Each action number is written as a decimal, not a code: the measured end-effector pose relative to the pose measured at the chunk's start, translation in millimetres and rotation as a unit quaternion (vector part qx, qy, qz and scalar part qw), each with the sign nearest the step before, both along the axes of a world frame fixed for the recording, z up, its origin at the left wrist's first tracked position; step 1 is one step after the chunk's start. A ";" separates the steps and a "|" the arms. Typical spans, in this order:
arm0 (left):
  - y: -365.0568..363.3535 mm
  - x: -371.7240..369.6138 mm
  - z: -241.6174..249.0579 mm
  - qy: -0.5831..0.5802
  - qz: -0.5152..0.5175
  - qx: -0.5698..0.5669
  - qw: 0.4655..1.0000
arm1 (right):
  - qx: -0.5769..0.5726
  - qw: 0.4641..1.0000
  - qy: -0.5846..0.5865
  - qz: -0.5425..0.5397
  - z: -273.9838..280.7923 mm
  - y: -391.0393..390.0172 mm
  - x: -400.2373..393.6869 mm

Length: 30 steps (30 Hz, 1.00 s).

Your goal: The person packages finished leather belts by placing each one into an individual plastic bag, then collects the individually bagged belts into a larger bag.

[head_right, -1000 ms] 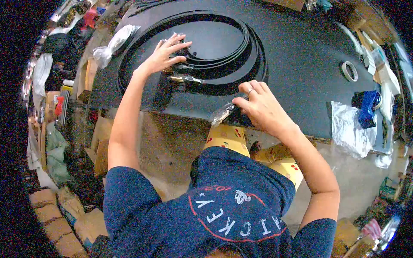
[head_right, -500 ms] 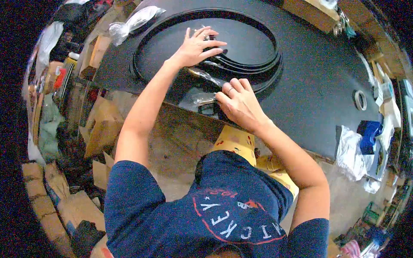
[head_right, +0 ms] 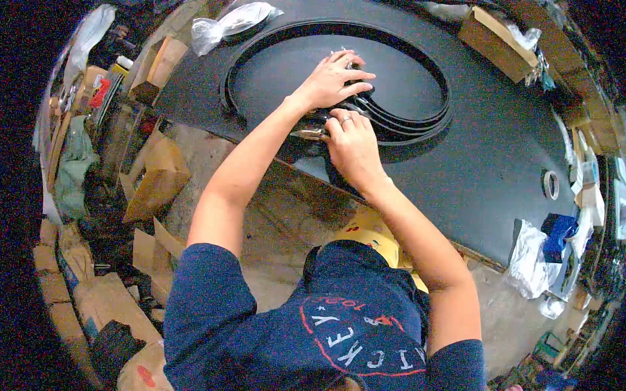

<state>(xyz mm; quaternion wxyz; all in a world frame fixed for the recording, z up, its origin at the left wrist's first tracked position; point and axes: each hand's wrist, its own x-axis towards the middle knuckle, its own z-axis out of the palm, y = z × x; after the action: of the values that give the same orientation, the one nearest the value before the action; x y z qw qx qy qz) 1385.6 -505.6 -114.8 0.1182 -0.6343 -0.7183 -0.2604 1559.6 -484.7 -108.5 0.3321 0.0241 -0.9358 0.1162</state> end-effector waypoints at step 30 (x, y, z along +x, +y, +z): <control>23.0 -70.1 4.1 -0.121 -0.111 -0.135 0.977 | -0.057 0.994 0.022 -0.093 5.4 7.6 -16.9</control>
<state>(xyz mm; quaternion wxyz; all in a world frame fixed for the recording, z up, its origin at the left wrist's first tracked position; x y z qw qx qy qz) 1315.6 -482.6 -110.7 -0.0859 -0.6839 -0.6808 -0.2479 1542.7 -477.0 -103.1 0.3630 -0.0798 -0.9181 0.1377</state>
